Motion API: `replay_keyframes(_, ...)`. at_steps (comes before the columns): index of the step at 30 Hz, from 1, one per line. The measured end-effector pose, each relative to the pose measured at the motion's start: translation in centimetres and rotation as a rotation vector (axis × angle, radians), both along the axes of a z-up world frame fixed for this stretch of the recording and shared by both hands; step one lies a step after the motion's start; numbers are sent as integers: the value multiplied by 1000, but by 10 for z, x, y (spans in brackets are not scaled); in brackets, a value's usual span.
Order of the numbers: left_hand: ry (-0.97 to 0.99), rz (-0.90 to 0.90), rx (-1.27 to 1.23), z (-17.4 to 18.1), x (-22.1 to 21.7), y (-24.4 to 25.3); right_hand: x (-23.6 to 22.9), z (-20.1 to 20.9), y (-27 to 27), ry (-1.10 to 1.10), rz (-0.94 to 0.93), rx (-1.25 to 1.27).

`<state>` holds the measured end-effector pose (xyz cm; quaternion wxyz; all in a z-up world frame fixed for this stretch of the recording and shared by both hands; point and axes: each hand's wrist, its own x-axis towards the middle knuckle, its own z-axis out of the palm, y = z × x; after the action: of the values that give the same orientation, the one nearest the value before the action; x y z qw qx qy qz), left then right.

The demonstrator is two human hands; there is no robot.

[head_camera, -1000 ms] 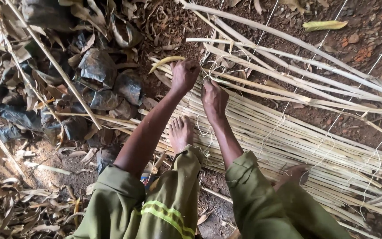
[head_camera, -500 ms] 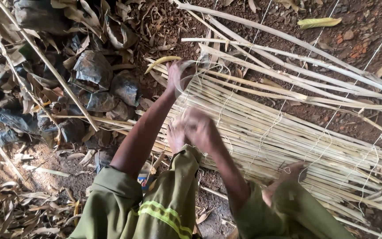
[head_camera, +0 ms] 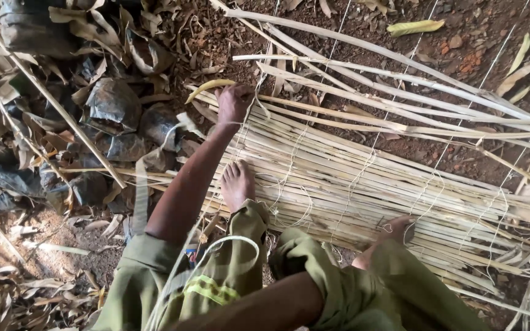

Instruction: Weaving thin wooden strips together with string to create a large mat on a dirt floor.

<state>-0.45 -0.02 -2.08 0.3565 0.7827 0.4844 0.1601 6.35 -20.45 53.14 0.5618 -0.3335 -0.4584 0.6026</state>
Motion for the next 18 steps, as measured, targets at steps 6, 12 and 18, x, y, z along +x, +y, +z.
replay_keyframes(6, 35, 3, 35, -8, -4, -3, -7, -59, 23, 227, -104, -300)
replay_keyframes(12, -8, 7, 78, -47, 0, 2, -15, -168, 14, 413, -201, -578)
replay_keyframes(18, 24, 60, -58, 35, 9, -7, -46, -335, -9, -231, -441, -908)
